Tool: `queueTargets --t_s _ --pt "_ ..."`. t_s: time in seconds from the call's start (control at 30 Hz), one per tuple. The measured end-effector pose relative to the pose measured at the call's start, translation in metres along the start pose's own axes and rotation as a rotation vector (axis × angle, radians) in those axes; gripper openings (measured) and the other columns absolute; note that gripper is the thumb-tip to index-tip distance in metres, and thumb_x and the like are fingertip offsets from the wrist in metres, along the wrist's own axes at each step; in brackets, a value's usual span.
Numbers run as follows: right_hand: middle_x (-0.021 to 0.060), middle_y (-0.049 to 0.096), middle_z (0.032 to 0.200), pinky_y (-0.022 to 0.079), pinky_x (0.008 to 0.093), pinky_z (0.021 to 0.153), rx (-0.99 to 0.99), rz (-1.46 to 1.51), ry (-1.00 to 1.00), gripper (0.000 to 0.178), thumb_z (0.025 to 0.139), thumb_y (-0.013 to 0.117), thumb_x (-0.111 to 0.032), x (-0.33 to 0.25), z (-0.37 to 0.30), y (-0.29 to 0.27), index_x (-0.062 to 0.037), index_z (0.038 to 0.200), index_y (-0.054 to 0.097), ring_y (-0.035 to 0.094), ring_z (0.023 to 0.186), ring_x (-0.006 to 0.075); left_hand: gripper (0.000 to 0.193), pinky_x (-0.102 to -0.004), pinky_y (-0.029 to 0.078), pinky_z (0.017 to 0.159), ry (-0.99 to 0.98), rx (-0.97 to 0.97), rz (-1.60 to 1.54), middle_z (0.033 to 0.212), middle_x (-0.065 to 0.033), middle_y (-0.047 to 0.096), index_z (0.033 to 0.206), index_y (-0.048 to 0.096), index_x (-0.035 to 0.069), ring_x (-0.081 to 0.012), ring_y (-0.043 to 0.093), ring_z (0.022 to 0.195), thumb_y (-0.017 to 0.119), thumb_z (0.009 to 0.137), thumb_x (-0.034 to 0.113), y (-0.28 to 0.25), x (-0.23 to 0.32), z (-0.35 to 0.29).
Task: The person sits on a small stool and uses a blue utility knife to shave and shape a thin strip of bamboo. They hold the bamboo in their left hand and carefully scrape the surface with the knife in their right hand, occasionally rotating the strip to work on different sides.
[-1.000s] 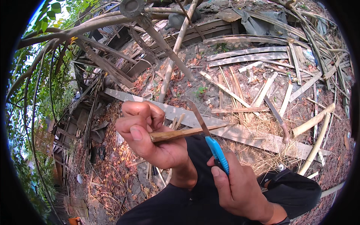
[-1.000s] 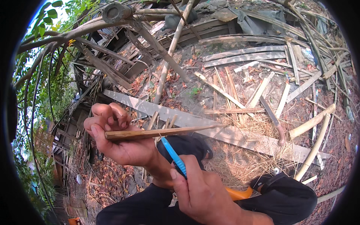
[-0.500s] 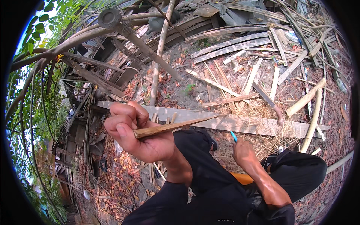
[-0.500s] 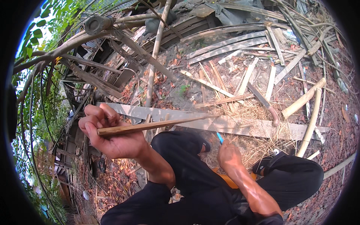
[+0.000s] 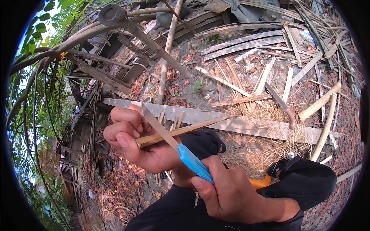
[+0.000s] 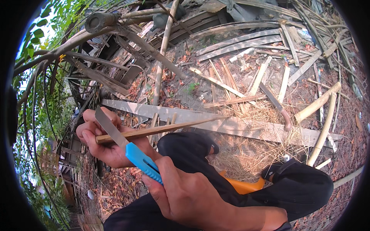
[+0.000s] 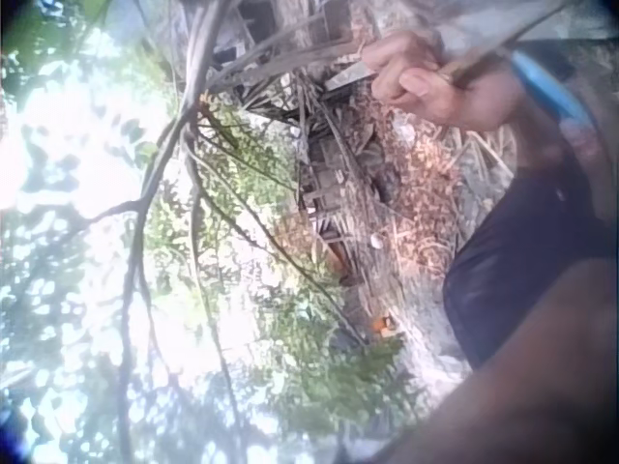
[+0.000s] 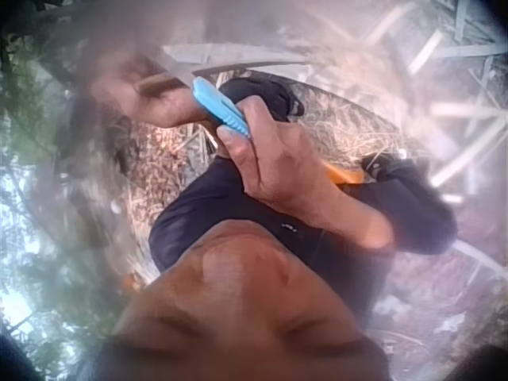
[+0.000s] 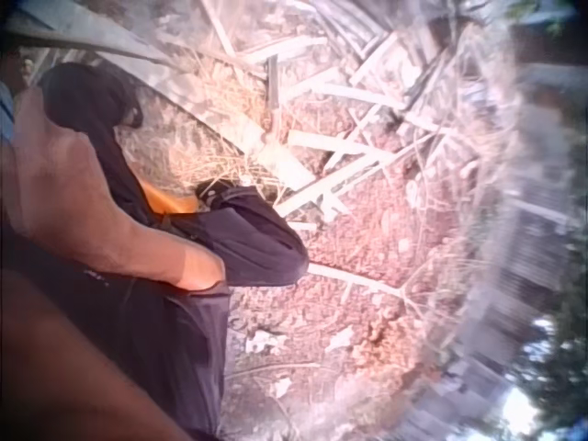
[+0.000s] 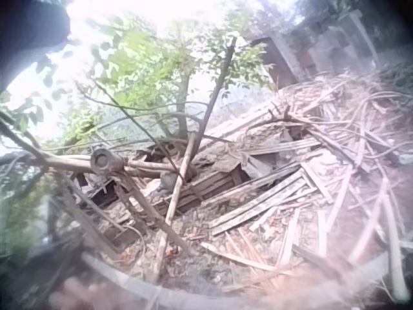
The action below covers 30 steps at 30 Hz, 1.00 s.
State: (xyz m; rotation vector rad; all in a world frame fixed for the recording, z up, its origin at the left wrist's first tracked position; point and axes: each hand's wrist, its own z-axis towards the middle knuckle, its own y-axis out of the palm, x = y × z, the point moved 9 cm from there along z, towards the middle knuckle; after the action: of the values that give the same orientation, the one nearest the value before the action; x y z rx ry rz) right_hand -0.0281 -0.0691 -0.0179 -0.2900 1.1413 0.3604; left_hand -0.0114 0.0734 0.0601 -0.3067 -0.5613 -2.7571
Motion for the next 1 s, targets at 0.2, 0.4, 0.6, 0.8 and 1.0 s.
queueTargets --t_s 0.2,0.4,0.6,0.8,1.0 --pt "0.0155 0.051 0.051 0.042 0.0425 0.039 -0.057 -0.254 0.049 0.024 0.094 0.054 -0.020 0.028 0.000 0.008 0.0016 0.090 0.045 0.054 0.042 0.0357 0.027 -0.0230 0.018 0.049 0.006 -0.012 -0.002 0.069 -0.0032 0.027 0.074 0.033 0.007 -0.0085 0.022 0.054 0.044 0.093 0.024 0.006 -0.001 -0.007" --pt "0.0252 0.055 0.055 0.047 0.0495 0.051 0.060 -0.747 0.488 0.038 0.098 0.044 -0.027 0.275 -0.098 -0.052 0.0064 0.083 0.055 0.056 0.051 0.0437 0.028 -0.0234 0.018 0.052 0.023 -0.005 -0.090 0.070 -0.0023 0.025 0.073 0.030 0.009 -0.0093 0.019 0.056 0.040 0.097 0.022 0.009 0.005 -0.008" --pt "0.0196 0.053 0.052 0.040 0.0487 0.047 0.063 -0.109 0.225 0.029 0.096 0.050 -0.023 0.103 0.006 -0.036 0.0018 0.083 0.046 0.054 0.051 0.0427 0.028 -0.0231 0.020 0.052 -0.018 -0.044 -0.018 0.068 -0.0024 0.026 0.074 0.031 0.010 -0.0101 0.021 0.057 0.038 0.096 0.023 0.002 -0.007 0.001" --pt "0.0192 0.052 0.050 0.041 0.0477 0.045 -0.004 -0.175 0.272 0.028 0.096 0.052 -0.023 0.118 0.003 0.001 0.0007 0.083 0.045 0.054 0.049 0.0416 0.029 -0.0235 0.019 0.051 -0.031 -0.074 -0.009 0.067 -0.0029 0.030 0.073 0.033 0.010 -0.0101 0.022 0.059 0.039 0.096 0.026 0.002 -0.007 0.000" --pt "0.0314 0.058 0.064 0.046 0.0531 0.054 0.042 -0.525 0.705 0.039 0.098 0.044 -0.031 0.322 -0.071 -0.038 0.0063 0.096 0.056 0.058 0.063 0.0492 0.028 -0.0267 0.020 0.051 -0.099 -0.186 -0.105 0.069 -0.0032 0.030 0.070 0.030 0.010 -0.0136 0.026 0.062 0.038 0.094 0.023 -0.002 -0.015 0.001"
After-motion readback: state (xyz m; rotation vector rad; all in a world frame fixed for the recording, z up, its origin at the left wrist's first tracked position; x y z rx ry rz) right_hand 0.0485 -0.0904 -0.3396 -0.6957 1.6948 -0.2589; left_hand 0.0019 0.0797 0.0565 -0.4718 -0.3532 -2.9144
